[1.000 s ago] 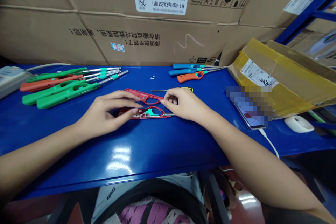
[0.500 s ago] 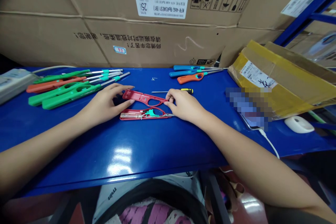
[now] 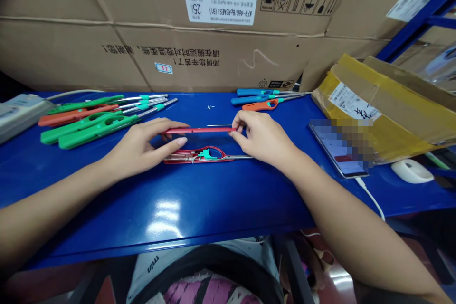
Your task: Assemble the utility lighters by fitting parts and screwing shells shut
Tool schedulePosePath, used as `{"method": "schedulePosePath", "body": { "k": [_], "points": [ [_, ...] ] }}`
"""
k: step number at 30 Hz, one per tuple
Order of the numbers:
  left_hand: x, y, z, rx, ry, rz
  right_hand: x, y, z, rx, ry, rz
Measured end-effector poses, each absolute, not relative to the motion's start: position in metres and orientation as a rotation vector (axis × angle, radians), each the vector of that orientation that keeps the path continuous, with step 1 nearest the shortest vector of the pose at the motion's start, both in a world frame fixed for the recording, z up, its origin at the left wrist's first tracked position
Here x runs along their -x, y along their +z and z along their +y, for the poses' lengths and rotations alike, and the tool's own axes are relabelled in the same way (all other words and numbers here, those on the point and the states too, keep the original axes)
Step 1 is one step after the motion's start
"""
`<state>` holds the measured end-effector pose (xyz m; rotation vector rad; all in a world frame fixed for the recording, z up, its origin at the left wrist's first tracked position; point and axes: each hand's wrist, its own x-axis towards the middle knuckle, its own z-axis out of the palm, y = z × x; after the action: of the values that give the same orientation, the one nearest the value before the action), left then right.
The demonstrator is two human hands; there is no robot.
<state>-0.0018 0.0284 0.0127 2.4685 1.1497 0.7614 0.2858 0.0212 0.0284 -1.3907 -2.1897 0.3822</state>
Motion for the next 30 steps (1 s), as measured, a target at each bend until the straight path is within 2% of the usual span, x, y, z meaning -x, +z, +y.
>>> {"method": "schedulePosePath", "body": {
  "k": [3,9,15,22,30],
  "points": [
    [0.002,0.015,0.028,-2.482,0.709,1.078,-0.286,0.031,0.02,1.399,0.455,-2.226],
    [0.007,0.026,0.031,-2.491,0.611,0.928,-0.286,0.039,0.015,1.441,0.82,-2.263],
    [0.014,0.032,0.035,-2.366,0.568,0.949,-0.286,0.036,0.018,1.418,0.933,-2.216],
    [0.027,0.034,0.048,-2.184,0.266,1.02,-0.289,0.038,0.021,1.565,0.776,-2.2],
    [0.022,0.029,0.049,-2.059,0.228,1.082,-0.291,0.025,0.024,1.637,0.574,-2.377]
  ]
}}
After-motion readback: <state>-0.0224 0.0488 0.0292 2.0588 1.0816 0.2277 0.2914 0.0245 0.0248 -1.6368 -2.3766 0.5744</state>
